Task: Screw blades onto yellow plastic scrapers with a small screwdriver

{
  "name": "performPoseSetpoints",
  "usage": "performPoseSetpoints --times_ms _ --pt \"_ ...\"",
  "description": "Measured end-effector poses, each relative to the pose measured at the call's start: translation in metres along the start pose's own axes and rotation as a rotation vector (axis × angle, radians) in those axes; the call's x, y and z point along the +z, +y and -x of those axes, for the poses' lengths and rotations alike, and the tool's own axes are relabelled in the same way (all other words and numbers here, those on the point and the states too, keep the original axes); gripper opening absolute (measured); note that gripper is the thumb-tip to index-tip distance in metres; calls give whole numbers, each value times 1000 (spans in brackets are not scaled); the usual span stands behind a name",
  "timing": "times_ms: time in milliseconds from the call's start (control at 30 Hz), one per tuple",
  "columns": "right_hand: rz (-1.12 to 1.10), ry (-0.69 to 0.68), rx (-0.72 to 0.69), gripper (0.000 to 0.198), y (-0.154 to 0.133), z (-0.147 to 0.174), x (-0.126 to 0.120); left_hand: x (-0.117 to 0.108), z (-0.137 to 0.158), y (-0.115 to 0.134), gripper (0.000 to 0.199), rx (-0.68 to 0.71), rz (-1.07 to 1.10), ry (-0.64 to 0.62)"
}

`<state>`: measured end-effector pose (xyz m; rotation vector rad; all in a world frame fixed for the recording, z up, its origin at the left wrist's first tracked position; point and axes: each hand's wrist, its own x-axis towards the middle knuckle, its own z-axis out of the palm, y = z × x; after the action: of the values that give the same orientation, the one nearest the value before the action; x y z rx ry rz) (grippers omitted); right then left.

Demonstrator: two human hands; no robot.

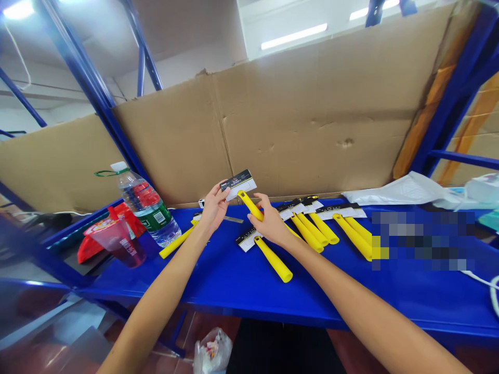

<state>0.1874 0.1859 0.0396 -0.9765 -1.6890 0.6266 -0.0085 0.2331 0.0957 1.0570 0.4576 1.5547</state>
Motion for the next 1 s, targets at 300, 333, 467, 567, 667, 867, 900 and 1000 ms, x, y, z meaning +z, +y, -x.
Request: performPoseSetpoints --times_ms 300,333,467,567,667,867,900,1000 --pt "-410 -127 -16 66 -31 6 0 0 4 -13 30 -153 66 -95" --pt "-292 -68 -87 62 -30 6 0 0 5 -16 29 -173 66 -76" --pt "94 99 -363 55 -25 7 -1 0 5 -21 27 -259 76 -2" --pt "204 113 -392 58 -19 6 -3 2 4 -19 17 -297 78 26" --pt "248 120 -364 59 -13 5 -4 5 5 -13 27 -283 77 20" --pt "271 55 -349 62 -6 4 -1 8 5 0 58 -208 -53 -40" --pt "272 28 -343 64 -7 4 -1 6 4 2 53 -183 -109 -49" --pt "280 -81 -278 65 -12 6 1 -7 3 10 41 -117 -342 -53"
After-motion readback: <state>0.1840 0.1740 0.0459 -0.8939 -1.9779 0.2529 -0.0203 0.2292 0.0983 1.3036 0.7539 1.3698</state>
